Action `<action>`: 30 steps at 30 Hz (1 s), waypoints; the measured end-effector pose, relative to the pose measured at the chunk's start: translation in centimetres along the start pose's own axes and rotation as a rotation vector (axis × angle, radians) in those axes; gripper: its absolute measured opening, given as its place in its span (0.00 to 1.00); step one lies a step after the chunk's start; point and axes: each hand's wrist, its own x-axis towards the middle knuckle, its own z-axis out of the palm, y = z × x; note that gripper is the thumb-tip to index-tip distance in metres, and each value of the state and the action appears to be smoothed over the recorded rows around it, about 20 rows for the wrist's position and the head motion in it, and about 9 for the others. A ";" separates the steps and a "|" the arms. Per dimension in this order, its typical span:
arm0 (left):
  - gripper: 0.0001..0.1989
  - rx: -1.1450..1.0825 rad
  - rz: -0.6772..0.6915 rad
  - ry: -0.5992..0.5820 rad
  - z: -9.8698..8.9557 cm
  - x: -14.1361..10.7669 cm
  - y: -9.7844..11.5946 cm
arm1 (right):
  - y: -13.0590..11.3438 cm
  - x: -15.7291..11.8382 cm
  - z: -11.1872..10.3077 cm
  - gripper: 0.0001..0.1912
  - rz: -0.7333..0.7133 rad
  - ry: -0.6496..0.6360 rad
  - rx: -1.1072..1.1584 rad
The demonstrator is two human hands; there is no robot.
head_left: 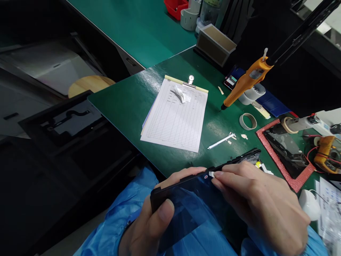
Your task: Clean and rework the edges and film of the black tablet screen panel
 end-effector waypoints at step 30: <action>0.17 -0.056 -0.076 -0.068 0.1 -0.3 1.5 | -0.3 0.0 -0.9 0.22 0.062 -0.038 -0.043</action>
